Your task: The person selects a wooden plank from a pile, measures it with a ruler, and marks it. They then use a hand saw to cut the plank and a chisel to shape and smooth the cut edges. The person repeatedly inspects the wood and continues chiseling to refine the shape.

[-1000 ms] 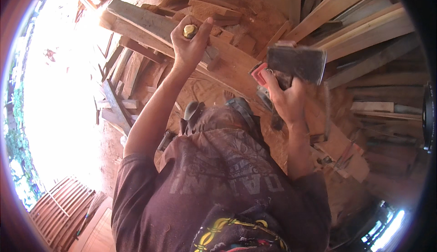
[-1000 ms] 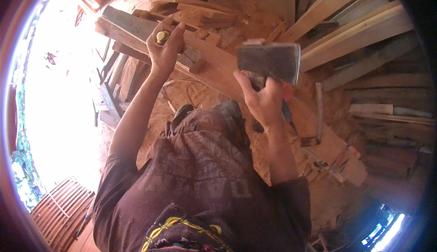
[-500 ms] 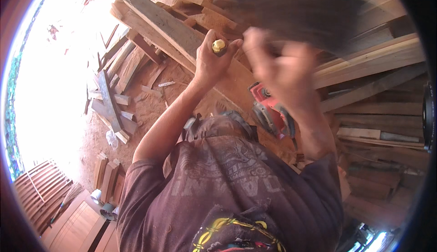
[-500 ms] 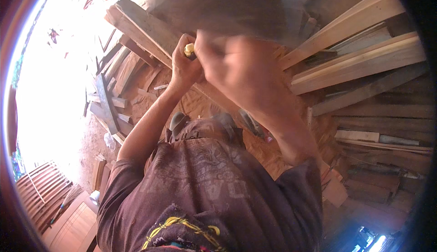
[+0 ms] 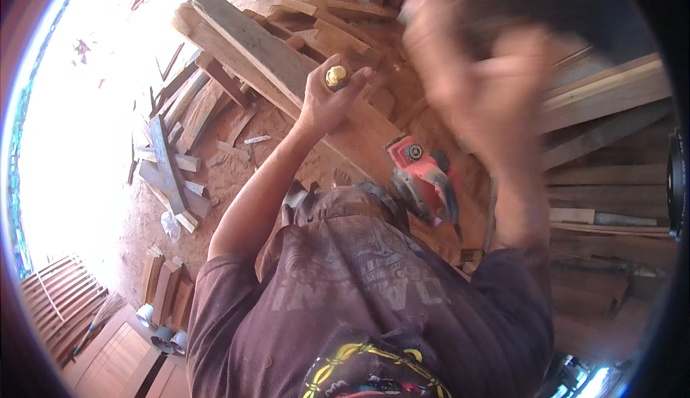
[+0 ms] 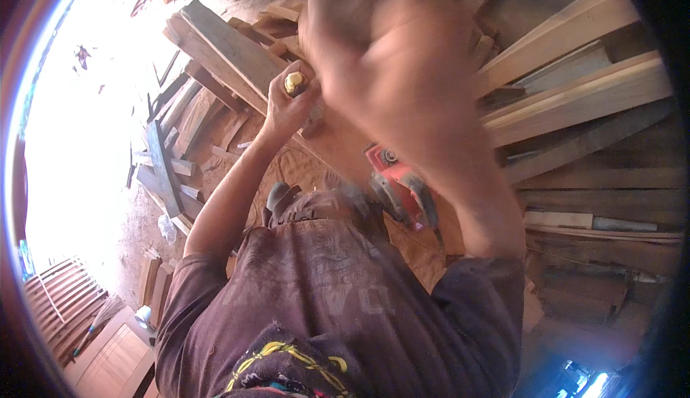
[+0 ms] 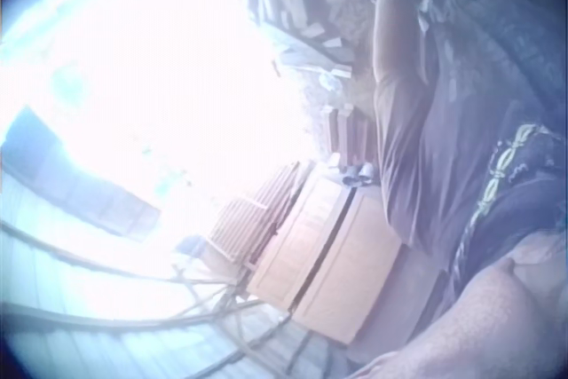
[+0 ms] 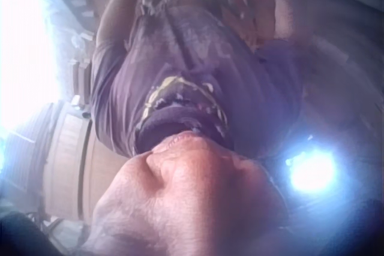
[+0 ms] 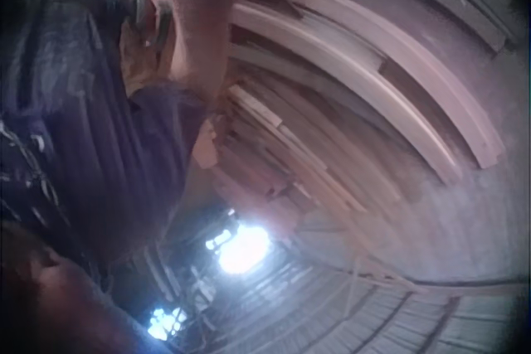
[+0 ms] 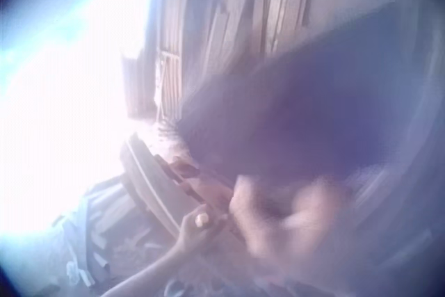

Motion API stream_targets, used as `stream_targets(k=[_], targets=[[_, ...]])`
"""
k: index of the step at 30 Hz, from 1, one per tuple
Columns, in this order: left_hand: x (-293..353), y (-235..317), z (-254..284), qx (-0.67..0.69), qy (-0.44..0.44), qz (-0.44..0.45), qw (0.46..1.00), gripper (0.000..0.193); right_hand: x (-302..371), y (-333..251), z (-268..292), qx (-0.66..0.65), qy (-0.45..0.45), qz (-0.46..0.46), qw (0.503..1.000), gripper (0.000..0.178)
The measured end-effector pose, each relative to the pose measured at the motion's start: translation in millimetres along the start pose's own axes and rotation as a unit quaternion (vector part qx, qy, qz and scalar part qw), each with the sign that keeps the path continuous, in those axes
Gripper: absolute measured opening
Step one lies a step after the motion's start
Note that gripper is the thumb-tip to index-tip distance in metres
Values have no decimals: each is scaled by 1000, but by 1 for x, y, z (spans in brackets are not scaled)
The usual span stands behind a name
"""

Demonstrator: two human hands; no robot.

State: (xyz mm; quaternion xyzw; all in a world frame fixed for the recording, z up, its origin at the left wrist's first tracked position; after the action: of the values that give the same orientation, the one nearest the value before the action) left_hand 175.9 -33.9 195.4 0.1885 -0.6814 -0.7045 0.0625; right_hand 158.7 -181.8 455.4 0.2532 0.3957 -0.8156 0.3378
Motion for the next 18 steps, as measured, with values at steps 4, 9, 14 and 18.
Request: stream_targets(k=[4,9,14,18], targets=[[13,6,-26,95,19,-22,995,17,64,95,-67,146,-212,45,965,28],[-4,-8,-7,-22,3,28,999,29,8,70,-33,107,-134,32,985,25],[-3,3,-4,-8,-11,41,999,38,-50,31,37,-65,-29,26,997,19],[-2,8,-11,24,-17,55,998,39,-45,25,46,-108,26,-14,994,17]])
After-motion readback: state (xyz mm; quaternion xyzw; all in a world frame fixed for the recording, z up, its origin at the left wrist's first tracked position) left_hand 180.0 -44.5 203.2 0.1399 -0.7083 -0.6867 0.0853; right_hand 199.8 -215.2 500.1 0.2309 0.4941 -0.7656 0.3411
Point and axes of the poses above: each hand's wrist, its own x-axis away from the middle knuckle, its own z-axis out of the back of the hand, y = z × x, the point moved 7 cm from there along -x, towards the middle knuckle, and after that the axes turned 8 degrees about y, right-handed, at the moved point
